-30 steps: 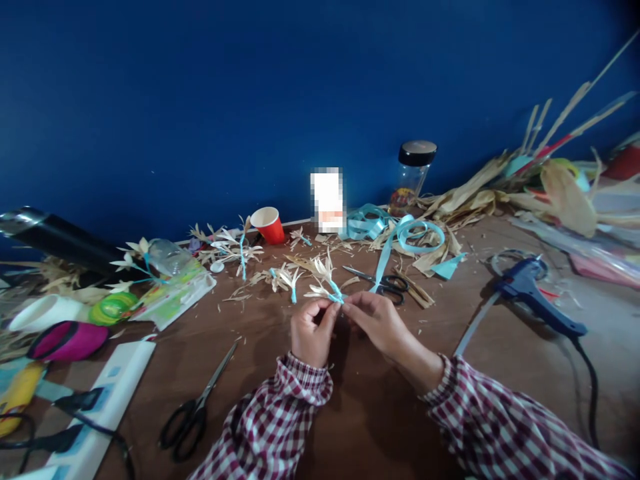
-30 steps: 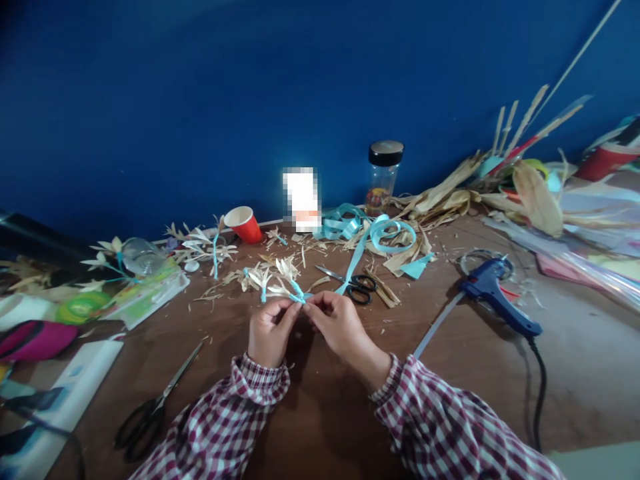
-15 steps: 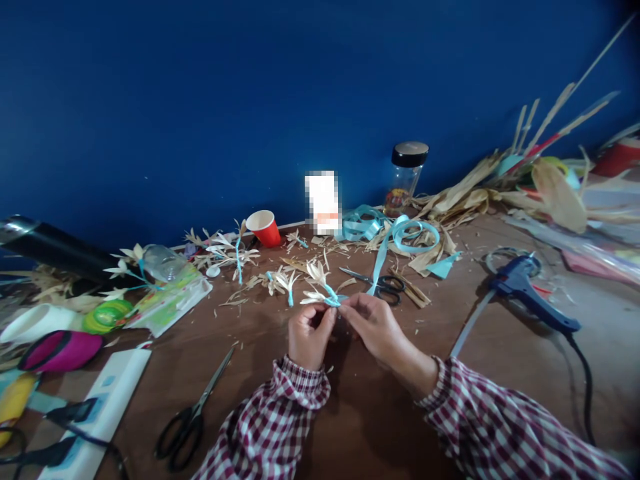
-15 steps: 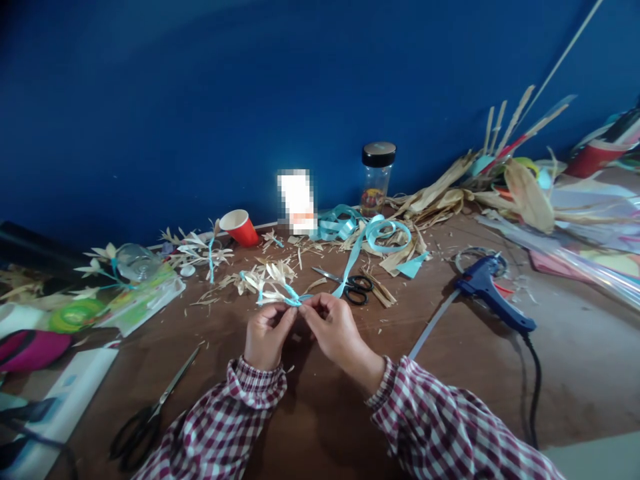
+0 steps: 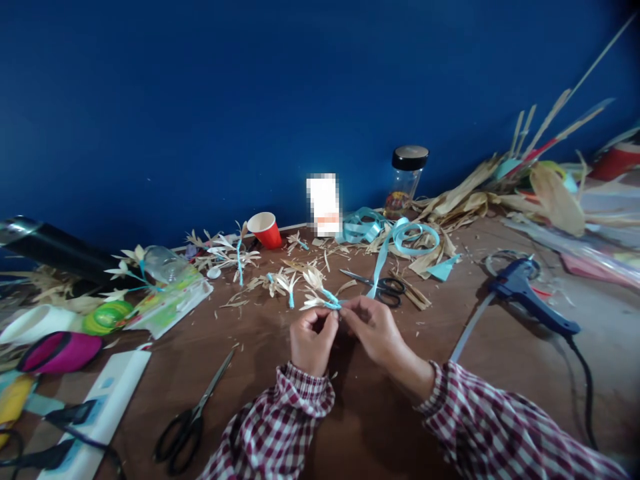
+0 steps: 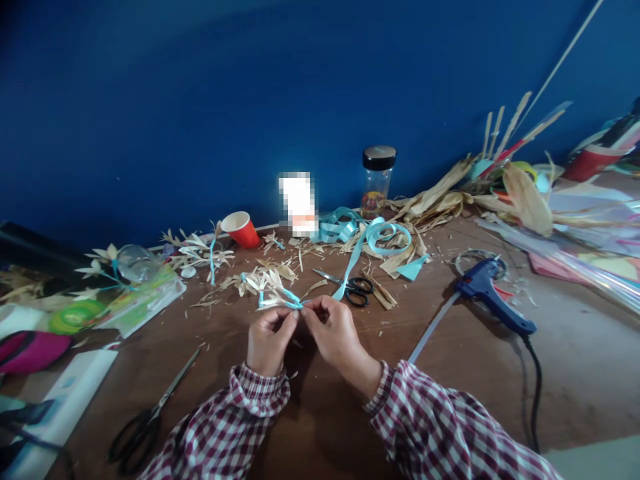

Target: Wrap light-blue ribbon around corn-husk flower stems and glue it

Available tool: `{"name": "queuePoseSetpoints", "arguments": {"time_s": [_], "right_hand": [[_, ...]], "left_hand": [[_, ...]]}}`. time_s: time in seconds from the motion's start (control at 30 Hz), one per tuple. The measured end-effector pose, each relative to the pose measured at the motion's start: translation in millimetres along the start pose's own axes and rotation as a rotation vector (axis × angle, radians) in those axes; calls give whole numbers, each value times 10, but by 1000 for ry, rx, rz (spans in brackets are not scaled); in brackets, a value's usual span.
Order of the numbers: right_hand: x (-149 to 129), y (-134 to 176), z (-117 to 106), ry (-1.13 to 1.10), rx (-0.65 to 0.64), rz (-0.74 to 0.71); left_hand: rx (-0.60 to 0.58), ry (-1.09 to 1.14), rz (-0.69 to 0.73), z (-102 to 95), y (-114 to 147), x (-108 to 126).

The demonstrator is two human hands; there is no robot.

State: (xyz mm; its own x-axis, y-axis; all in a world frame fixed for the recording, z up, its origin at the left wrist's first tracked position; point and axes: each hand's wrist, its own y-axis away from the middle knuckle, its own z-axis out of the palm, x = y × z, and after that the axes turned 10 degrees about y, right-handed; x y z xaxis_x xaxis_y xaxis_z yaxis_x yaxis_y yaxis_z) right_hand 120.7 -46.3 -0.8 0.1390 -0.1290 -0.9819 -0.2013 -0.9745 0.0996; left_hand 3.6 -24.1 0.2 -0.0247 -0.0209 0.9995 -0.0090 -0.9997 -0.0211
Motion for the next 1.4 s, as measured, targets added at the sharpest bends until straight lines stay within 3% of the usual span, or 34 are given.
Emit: {"name": "queuePoseSetpoints", "arguments": {"time_s": [0.2, 0.43, 0.77, 0.93, 1.13, 1.4], "right_hand": [[-6, 32, 9, 139, 87, -67], [-46, 34, 35, -21, 34, -35], [-86, 13, -13, 26, 43, -39], [-62, 20, -2, 75, 59, -46], [-61, 63, 17, 226, 110, -146], [-73, 81, 31, 213, 96, -152]], "left_hand": [[-37, 84, -105, -16, -1, -67], [-28, 64, -61, -66, -30, -69], [-169, 24, -53, -135, -87, -2], [-142, 104, -86, -111, -76, -48], [-58, 287, -255, -56, -62, -87], [-19, 417, -338, -5, -30, -68]]}}
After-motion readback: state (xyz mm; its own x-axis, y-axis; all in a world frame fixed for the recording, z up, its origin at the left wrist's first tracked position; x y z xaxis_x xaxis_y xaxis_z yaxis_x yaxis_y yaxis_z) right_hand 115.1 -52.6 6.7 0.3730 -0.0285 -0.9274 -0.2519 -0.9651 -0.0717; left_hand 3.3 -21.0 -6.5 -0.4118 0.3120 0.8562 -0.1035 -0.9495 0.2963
